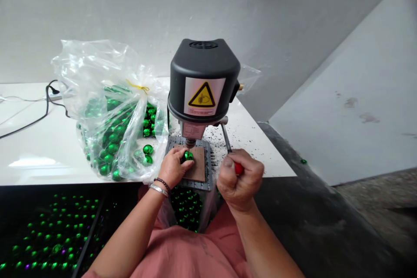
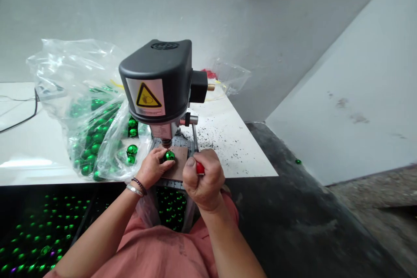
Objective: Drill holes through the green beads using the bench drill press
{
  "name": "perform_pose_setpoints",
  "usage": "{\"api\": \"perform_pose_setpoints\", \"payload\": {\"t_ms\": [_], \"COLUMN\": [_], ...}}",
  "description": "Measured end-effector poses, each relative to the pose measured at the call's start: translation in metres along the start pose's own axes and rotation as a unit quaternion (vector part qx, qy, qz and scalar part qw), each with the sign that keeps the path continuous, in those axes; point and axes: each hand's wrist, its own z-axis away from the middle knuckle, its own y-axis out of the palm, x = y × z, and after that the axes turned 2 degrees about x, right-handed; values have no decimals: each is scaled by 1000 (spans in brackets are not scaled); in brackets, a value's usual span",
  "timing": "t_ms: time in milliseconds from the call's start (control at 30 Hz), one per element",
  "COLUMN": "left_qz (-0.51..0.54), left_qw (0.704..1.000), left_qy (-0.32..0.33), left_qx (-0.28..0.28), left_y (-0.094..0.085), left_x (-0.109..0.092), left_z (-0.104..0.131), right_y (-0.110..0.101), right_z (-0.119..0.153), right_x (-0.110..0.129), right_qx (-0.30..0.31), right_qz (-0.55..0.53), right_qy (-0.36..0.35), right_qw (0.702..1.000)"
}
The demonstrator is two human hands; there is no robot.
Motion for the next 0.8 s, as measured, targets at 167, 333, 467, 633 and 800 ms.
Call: {"api": "perform_pose_setpoints", "payload": {"t_ms": [167, 333, 467, 633, 800], "left_qz": [12, 24, 31, 63, -58], "left_qw": [1000, 1000, 987, 986, 990], "left_qy": [3, -4, 67, 50, -53], "left_qx": [-16, -7, 140, 146, -118], "left_y": [1, -13, -37, -56, -67], "left_x": [-2, -8, -10, 0, 29], "left_z": [1, 17, 44, 52, 6], "right_y": [3, 10, 11, 10, 11], "right_z": [-46, -106, -114, -109, -111], "right_x": [7, 9, 7, 6, 6], "right_qx": [-94, -59, -33, -36, -37], "right_qz": [87, 80, 73, 58, 41], "right_qy": [19, 151, 187, 191, 211], "right_qw": [992, 983, 979, 979, 976]}}
